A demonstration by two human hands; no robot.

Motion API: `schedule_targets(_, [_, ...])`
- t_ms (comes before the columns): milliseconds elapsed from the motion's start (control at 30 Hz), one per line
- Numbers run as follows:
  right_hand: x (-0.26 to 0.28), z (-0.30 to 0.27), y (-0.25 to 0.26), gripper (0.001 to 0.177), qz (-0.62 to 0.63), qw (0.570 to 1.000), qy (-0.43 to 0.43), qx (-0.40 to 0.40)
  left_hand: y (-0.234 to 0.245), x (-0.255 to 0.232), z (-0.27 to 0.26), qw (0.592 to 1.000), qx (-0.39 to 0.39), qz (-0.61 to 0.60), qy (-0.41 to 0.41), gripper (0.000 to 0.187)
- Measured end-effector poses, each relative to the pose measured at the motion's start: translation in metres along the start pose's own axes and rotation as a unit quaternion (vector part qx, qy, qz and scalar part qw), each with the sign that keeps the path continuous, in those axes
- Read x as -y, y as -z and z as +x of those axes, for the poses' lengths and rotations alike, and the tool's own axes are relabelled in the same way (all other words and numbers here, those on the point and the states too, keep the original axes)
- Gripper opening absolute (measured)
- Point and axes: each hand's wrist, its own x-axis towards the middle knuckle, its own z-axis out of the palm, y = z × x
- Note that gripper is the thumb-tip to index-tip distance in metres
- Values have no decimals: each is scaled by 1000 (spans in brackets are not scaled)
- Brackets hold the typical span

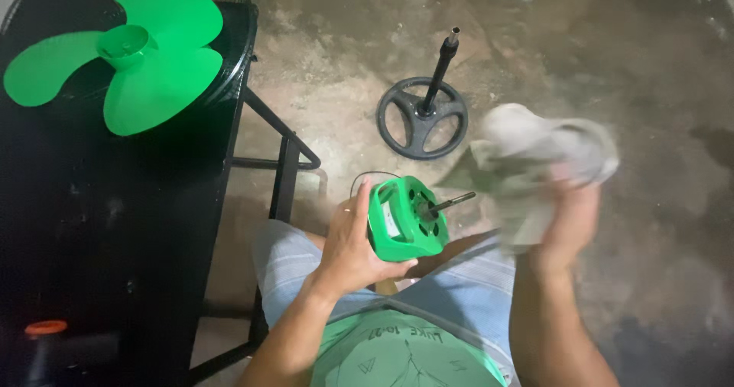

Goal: The person wipes a green fan blade with a cloth, then uses a handheld blower to clean the green fan motor housing, and finally wipes the motor housing with the cloth. The fan blade is placed on a nearby table.

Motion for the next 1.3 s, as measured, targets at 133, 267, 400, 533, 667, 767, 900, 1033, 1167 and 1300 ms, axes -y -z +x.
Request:
schedule_targets(133, [-13, -22, -41, 52, -397, 840, 239, 282, -1, -2, 12, 998, -20, 51, -6, 134])
schedule_targets(267, [0, -25, -43, 48, -393, 801, 242, 380, 7, -5, 17, 995, -53, 79, -26, 123])
schedule_targets(400, [15, -21, -32, 47, -372, 780, 232, 446, 16, 0, 18, 996, -34, 66, -50, 124])
schedule_targets(533, [11, -16, -36, 51, -425, 750, 269, 429, 12, -4, 13, 993, -40, 84, -72, 124])
schedule_targets(667, [4, -10, -42, 52, -435, 756, 255, 417, 11, -7, 17, 998, -22, 57, -20, 126])
schedule_targets(767, [1, -13, -40, 54, -379, 771, 289, 421, 11, -9, 19, 997, -41, 55, -34, 131])
schedule_targets(900, [-9, -28, -33, 53, -371, 788, 296, 393, 11, -11, 19, 996, -55, 66, -27, 123])
schedule_targets(1033, [-28, -41, -28, 48, -381, 810, 313, 318, 12, -10, 22, 995, -66, 68, -44, 118])
schedule_targets(1167, [-41, -48, -21, 50, -382, 833, 285, 281, 10, -14, 25, 992, -64, 100, -38, 117])
schedule_targets(1300, [-49, -55, -19, 42, -361, 893, 171, 208, 9, -12, 26, 993, -66, 90, -39, 119])
